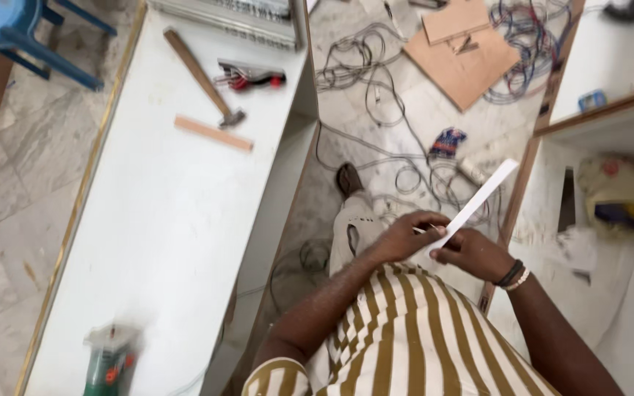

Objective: The person uses an angle grinder to smooth the edges of a white plastic strip. They then apply glue to the strip and attach it to the edge of a wooden frame. The person also handles a wooden frame and a yellow bucket containing glue.

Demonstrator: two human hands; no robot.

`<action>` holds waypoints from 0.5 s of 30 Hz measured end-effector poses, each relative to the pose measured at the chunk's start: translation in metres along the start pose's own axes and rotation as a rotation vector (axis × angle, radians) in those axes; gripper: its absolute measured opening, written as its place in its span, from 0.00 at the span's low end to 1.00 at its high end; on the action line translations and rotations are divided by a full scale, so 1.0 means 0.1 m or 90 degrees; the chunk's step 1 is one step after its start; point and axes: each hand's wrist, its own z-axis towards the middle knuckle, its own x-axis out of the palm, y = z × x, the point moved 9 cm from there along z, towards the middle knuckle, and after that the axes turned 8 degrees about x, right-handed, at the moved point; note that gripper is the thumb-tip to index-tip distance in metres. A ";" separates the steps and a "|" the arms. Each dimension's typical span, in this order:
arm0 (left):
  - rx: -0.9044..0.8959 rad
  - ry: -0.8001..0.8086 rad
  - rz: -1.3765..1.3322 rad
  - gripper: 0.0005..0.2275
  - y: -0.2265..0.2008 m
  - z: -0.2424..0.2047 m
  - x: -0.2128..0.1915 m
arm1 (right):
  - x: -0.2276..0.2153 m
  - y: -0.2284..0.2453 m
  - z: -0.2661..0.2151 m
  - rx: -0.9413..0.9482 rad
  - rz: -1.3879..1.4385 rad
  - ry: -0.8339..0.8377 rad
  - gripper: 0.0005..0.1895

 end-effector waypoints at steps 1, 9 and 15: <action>0.032 -0.002 0.026 0.11 -0.07 0.31 -0.16 | -0.18 0.14 0.24 0.024 -0.050 0.020 0.14; -0.030 -0.314 0.011 0.08 -0.33 1.83 -2.18 | -1.79 1.38 2.06 -0.076 -0.035 0.052 0.16; -0.170 -0.426 0.036 0.07 -0.28 2.18 -3.23 | -2.85 1.40 4.07 -0.012 0.124 0.015 0.15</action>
